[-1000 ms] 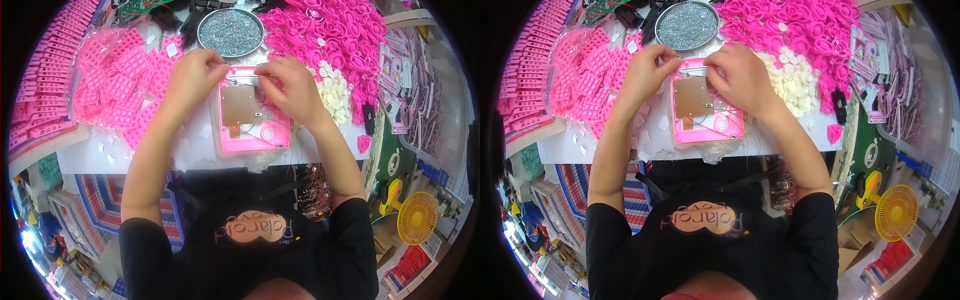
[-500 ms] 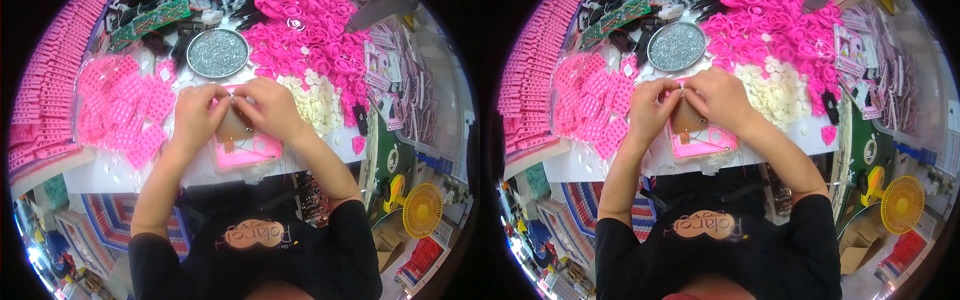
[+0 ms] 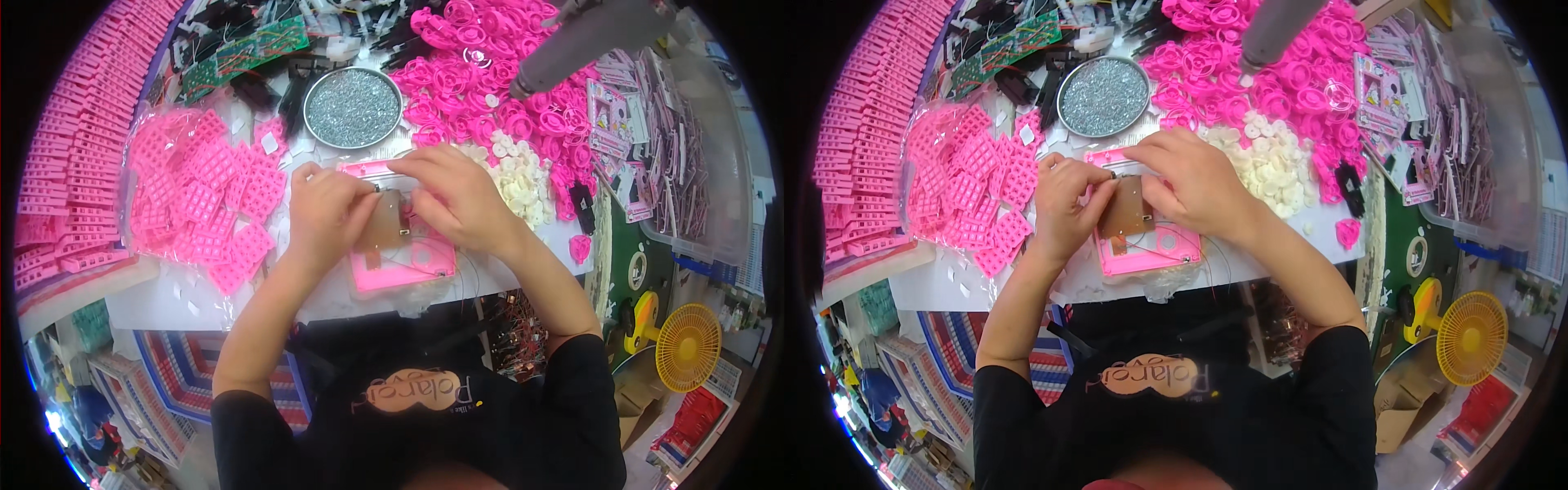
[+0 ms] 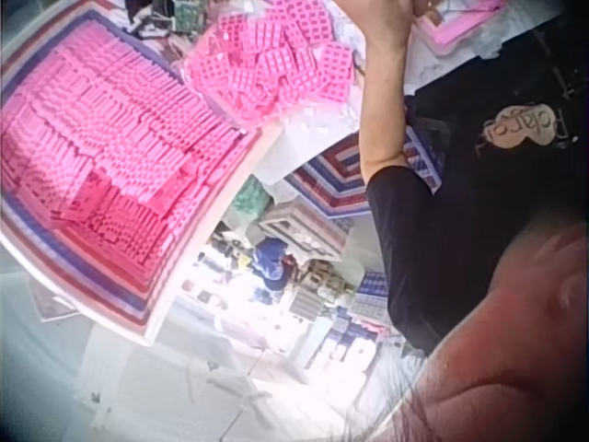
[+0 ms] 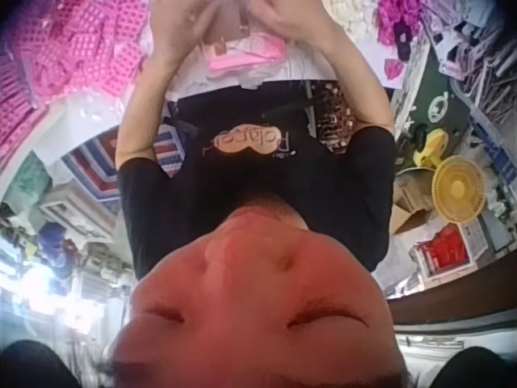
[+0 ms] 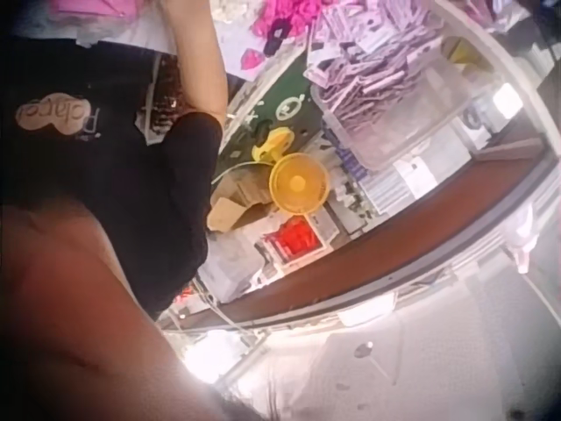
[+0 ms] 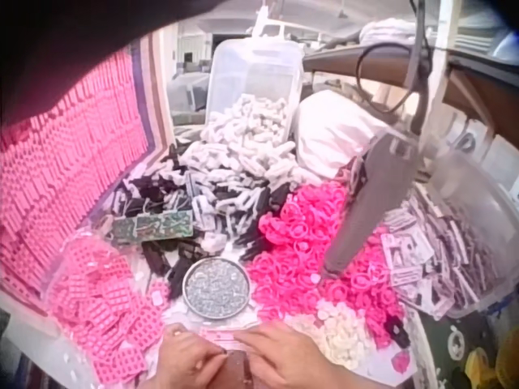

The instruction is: Assembling the internal components of a toy pink phone using a glue gun.

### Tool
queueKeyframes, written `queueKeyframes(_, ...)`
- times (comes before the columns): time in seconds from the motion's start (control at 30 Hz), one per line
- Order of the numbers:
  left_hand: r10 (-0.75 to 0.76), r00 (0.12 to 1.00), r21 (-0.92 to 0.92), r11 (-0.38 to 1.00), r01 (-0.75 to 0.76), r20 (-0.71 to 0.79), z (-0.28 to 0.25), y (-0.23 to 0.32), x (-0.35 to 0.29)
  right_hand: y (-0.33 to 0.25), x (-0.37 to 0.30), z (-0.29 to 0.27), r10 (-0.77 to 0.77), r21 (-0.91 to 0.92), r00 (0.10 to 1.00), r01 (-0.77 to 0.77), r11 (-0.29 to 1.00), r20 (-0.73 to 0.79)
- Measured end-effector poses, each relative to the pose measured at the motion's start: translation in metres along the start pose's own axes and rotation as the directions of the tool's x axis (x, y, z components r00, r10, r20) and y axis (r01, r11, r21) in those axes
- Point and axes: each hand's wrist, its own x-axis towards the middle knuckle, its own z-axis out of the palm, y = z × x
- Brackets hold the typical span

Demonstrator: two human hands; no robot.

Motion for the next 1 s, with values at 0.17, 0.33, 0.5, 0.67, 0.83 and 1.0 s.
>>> queueKeyframes(0.17,0.021,0.999,0.020,1.000,-0.020,-0.030,0.004,-0.002,-0.003,-0.010,-0.006,0.019,0.013,0.057,0.999,-0.011,0.998,-0.041)
queueKeyframes(0.33,0.078,0.996,0.053,0.996,-0.076,-0.041,0.004,-0.001,-0.005,-0.010,-0.002,0.020,0.002,0.041,1.000,-0.001,0.999,-0.011)
queueKeyframes(0.5,0.048,0.996,0.067,0.997,-0.043,-0.073,0.005,-0.006,-0.007,-0.013,-0.004,0.008,0.039,-0.002,0.999,-0.039,0.999,0.021)
queueKeyframes(0.67,0.069,0.996,0.100,0.993,-0.063,-0.054,0.004,-0.002,-0.008,-0.024,0.007,0.023,-0.011,-0.030,1.000,0.011,0.999,-0.010)
queueKeyframes(0.83,0.049,0.998,0.051,0.998,-0.046,-0.049,0.001,0.000,-0.010,0.016,0.065,0.017,-0.169,-0.137,0.969,0.145,0.980,-0.181)
queueKeyframes(1.0,-0.062,0.998,-0.093,0.994,0.063,0.014,0.000,0.002,-0.011,0.096,0.166,0.044,-0.229,-0.515,0.940,0.069,0.855,-0.254)
